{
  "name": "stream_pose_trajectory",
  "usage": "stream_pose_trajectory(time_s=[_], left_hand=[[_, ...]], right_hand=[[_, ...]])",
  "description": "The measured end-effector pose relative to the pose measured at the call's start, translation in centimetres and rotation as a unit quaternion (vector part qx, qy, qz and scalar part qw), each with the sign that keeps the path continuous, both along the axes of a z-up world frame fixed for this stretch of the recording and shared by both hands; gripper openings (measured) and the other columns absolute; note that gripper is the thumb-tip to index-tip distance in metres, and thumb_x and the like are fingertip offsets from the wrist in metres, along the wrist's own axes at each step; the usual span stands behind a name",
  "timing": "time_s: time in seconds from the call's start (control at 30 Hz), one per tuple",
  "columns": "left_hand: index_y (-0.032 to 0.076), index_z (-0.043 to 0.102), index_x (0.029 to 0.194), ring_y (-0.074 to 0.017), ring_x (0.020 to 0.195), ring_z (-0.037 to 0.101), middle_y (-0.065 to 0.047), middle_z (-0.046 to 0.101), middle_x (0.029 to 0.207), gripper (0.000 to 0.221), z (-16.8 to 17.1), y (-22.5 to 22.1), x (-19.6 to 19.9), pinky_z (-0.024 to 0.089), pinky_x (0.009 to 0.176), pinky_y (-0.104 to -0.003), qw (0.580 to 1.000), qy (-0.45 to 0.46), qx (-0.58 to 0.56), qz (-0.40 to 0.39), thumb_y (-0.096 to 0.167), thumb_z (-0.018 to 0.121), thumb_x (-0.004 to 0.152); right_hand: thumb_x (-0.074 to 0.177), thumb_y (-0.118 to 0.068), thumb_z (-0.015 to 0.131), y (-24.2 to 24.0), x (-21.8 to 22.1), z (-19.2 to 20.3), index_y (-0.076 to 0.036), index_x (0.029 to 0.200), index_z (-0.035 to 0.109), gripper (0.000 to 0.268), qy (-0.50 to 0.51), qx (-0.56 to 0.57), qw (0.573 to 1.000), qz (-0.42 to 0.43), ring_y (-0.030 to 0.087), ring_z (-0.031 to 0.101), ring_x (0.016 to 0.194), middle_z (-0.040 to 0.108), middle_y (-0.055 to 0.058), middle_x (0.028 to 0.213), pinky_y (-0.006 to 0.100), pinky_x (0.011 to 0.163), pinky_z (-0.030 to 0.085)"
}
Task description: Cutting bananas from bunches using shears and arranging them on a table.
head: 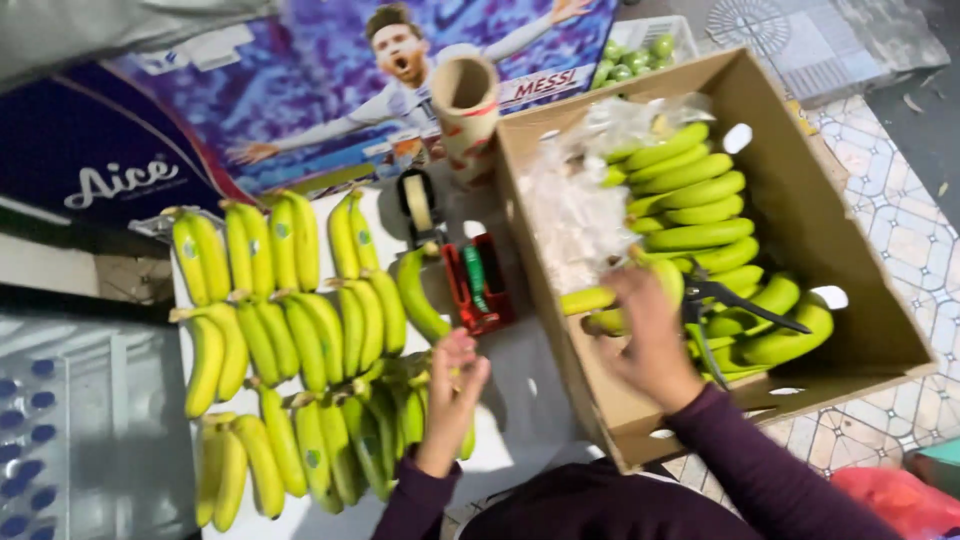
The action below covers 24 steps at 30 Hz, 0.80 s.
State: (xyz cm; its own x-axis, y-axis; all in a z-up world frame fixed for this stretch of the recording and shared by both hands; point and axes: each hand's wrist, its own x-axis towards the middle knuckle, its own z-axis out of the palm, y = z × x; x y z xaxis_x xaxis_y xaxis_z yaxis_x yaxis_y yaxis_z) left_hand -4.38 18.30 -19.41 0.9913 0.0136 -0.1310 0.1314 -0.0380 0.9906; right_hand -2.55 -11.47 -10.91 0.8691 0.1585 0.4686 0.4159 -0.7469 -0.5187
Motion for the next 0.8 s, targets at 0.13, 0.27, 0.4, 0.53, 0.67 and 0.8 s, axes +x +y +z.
stream_pose_trajectory(time_s=[0.13, 0.27, 0.4, 0.53, 0.67, 0.8], left_hand=[[0.021, 0.006, 0.164, -0.0138, 0.159, 0.005, 0.0, 0.002, 0.174, 0.091, 1.3, -9.3, -2.8, 0.009, 0.127, -0.035, 0.982, 0.135, 0.007, -0.135, 0.045, 0.059, 0.094], [0.016, 0.03, 0.154, -0.0209, 0.137, 0.053, -0.011, 0.049, 0.155, 0.083, 1.4, -16.3, -3.4, 0.046, 0.113, -0.039, 0.978, 0.125, -0.167, -0.015, 0.032, 0.072, 0.084], [0.016, 0.053, 0.14, -0.0225, 0.111, 0.069, -0.009, 0.071, 0.131, 0.069, 0.7, -18.0, -3.4, 0.057, 0.092, -0.037, 0.95, 0.236, -0.161, 0.127, 0.007, 0.072, 0.075], [0.012, 0.051, 0.148, -0.0253, 0.123, 0.064, -0.01, 0.067, 0.137, 0.074, 4.8, -19.6, -3.1, 0.049, 0.104, -0.037, 0.965, 0.186, -0.157, 0.098, 0.0, 0.057, 0.075], [0.016, 0.042, 0.155, -0.0216, 0.115, 0.064, -0.01, 0.065, 0.135, 0.084, -0.6, -22.3, -2.2, 0.054, 0.094, -0.037, 0.957, 0.198, -0.175, 0.121, 0.004, 0.06, 0.073], [0.02, 0.035, 0.159, -0.0213, 0.121, 0.058, -0.009, 0.056, 0.145, 0.093, -2.0, -28.9, -1.2, 0.051, 0.097, -0.034, 0.974, 0.126, -0.178, 0.065, 0.006, 0.058, 0.069]], right_hand=[[0.078, -0.003, 0.077, -16.2, 4.1, 2.2, -0.001, 0.14, 0.061, 0.064, -0.098, -0.185, 0.955, -0.213, 0.038, 0.055, 0.112, 0.065, 0.02, 0.132, 0.048, 0.092, 0.038], [0.086, -0.044, 0.068, -27.6, 6.0, -0.8, 0.001, 0.155, 0.038, 0.088, 0.188, -0.184, 0.911, -0.318, 0.062, 0.027, 0.136, 0.044, 0.056, 0.134, 0.073, 0.094, 0.041], [0.095, -0.034, 0.064, -36.4, 7.8, -7.5, -0.011, 0.129, 0.055, 0.043, 0.354, -0.2, 0.879, -0.249, 0.05, 0.072, 0.091, 0.072, 0.029, 0.104, 0.056, 0.072, 0.054], [0.097, -0.023, 0.061, -41.2, 7.8, -12.5, -0.003, 0.105, 0.07, 0.024, 0.377, -0.162, 0.894, -0.18, 0.049, 0.071, 0.091, 0.075, 0.028, 0.095, 0.052, 0.078, 0.054], [0.094, -0.026, 0.062, -47.3, 6.0, -13.4, 0.0, 0.11, 0.073, 0.032, 0.355, -0.157, 0.911, -0.143, 0.048, 0.072, 0.1, 0.077, 0.029, 0.104, 0.048, 0.084, 0.053], [0.099, -0.029, 0.061, -56.1, 5.1, -14.2, 0.0, 0.103, 0.077, 0.033, 0.328, -0.202, 0.907, -0.171, 0.045, 0.072, 0.099, 0.078, 0.027, 0.101, 0.047, 0.08, 0.051]])
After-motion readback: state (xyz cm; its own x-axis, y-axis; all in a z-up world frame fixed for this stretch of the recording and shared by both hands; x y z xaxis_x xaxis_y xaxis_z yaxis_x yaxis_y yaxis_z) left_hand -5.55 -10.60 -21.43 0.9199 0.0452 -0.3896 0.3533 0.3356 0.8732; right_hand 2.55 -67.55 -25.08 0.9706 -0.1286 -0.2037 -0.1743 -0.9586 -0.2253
